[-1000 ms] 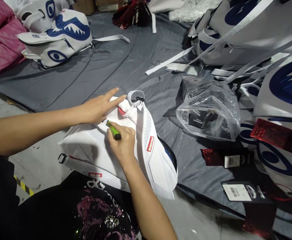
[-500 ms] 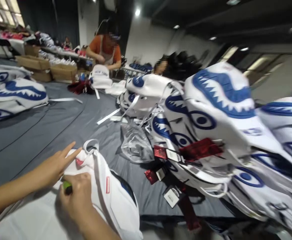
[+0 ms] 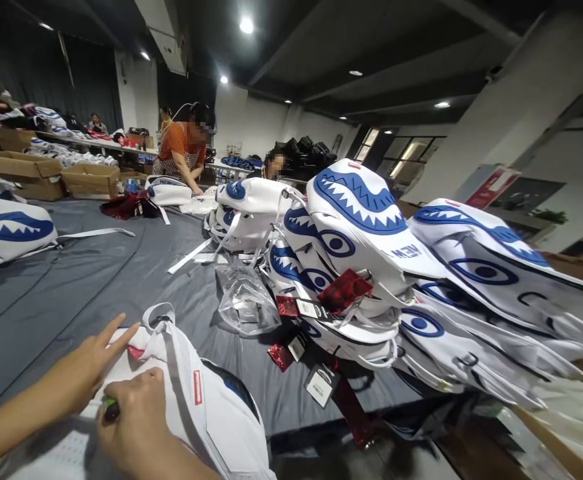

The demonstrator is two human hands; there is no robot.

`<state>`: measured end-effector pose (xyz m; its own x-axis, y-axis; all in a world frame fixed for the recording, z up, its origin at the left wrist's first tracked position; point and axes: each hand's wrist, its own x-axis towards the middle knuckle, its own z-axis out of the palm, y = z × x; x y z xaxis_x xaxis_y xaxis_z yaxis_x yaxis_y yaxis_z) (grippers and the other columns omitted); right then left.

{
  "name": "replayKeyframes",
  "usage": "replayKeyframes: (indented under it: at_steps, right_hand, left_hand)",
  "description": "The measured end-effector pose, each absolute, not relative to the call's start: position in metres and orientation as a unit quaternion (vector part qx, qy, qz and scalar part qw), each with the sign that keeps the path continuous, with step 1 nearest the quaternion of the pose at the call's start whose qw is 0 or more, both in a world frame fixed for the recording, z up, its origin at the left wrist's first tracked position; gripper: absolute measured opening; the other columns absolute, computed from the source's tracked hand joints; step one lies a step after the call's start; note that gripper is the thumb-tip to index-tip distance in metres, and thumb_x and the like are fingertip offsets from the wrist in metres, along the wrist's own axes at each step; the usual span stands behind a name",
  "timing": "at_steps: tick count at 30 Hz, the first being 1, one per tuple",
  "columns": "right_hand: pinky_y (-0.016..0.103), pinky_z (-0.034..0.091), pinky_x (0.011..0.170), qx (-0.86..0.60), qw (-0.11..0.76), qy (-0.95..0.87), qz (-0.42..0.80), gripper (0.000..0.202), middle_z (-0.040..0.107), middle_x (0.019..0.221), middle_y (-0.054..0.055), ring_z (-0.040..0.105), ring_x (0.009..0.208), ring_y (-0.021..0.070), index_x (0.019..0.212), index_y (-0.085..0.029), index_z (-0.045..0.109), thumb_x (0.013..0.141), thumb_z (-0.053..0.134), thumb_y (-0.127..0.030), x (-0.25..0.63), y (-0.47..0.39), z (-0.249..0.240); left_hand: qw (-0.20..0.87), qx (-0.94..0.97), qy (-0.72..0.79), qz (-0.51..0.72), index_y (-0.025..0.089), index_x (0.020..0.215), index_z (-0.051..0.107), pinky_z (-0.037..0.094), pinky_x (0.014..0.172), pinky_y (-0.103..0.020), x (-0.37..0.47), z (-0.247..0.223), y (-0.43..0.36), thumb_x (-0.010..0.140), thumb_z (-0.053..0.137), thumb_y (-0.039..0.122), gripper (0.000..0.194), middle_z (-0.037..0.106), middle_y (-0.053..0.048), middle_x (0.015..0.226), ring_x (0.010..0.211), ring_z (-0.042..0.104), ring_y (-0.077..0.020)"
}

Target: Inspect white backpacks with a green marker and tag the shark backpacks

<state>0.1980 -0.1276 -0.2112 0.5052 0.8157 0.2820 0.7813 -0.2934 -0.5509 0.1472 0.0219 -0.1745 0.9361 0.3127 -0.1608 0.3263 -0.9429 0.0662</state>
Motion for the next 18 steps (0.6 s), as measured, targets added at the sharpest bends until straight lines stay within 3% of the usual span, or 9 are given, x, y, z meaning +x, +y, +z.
replayKeyframes:
  at_steps: [2, 6, 9, 13, 16, 18]
  right_hand:
    - [0.031, 0.044, 0.08, -0.793, 0.344, -0.502, 0.035, 0.018, 0.077, 0.078, -0.001, 0.071, 0.072, 0.0184, 0.083, -0.026, 0.073, 0.069, 0.065, -0.02, 0.199, -0.129, -0.209]
    - [0.032, 0.045, 0.078, -0.813, 0.314, -0.49, 0.018, 0.011, 0.075, 0.068, 0.001, 0.069, 0.066, 0.0199, 0.074, -0.023, 0.072, 0.065, 0.067, -0.019, 0.202, -0.129, -0.209]
    - [0.027, 0.046, 0.077, -0.786, 0.347, -0.51, 0.029, 0.021, 0.077, 0.075, -0.001, 0.07, 0.07, 0.0177, 0.086, -0.026, 0.074, 0.068, 0.066, -0.018, 0.204, -0.125, -0.212]
    - [0.032, 0.047, 0.084, -0.791, 0.371, -0.485, 0.025, 0.006, 0.075, 0.074, 0.0, 0.069, 0.072, 0.0188, 0.072, -0.022, 0.068, 0.07, 0.063, -0.018, 0.212, -0.134, -0.198]
    - [0.035, 0.044, 0.099, -0.736, 0.478, -0.479, -0.029, 0.015, 0.075, 0.098, 0.002, 0.069, 0.092, 0.0182, 0.088, -0.022, 0.066, 0.076, 0.058, -0.019, 0.238, -0.168, -0.179]
    - [0.034, 0.045, 0.1, -0.778, 0.458, -0.422, -0.077, 0.022, 0.073, 0.097, 0.003, 0.067, 0.093, 0.0171, 0.096, -0.022, 0.065, 0.082, 0.05, -0.017, 0.27, -0.199, -0.173]
  left_hand:
    - [0.012, 0.984, 0.165, -0.07, 0.033, 0.158, 0.014, 0.054, 0.083, -0.039, 0.147, -0.176, 0.022, 0.065, 0.048, -0.003, 0.105, 0.0, -0.011, 0.167, 0.117, 0.059, -0.031]
    - [-0.014, 0.985, 0.157, -0.071, 0.031, 0.158, 0.015, 0.054, 0.082, -0.035, 0.147, -0.176, 0.022, 0.066, 0.046, -0.007, 0.104, 0.001, -0.014, 0.167, 0.113, 0.061, -0.0279]
    - [-0.018, 0.985, 0.156, -0.077, 0.029, 0.158, 0.016, 0.054, 0.082, -0.036, 0.148, -0.174, 0.022, 0.065, 0.048, -0.007, 0.104, 0.003, -0.017, 0.166, 0.112, 0.062, -0.0287]
    - [-0.026, 0.986, 0.143, -0.077, 0.026, 0.158, 0.017, 0.053, 0.087, -0.038, 0.145, -0.165, 0.021, 0.073, 0.042, -0.004, 0.094, 0.007, -0.017, 0.166, 0.114, 0.062, -0.0287]
    - [-0.026, 0.986, 0.139, -0.087, 0.025, 0.159, 0.015, 0.051, 0.093, -0.041, 0.143, -0.16, 0.022, 0.079, 0.041, 0.0, 0.088, 0.004, -0.017, 0.166, 0.12, 0.058, -0.0313]
    - [-0.014, 0.986, 0.14, -0.087, 0.026, 0.159, 0.015, 0.05, 0.095, -0.042, 0.143, -0.161, 0.023, 0.08, 0.042, 0.002, 0.087, 0.002, -0.015, 0.166, 0.123, 0.055, -0.0323]
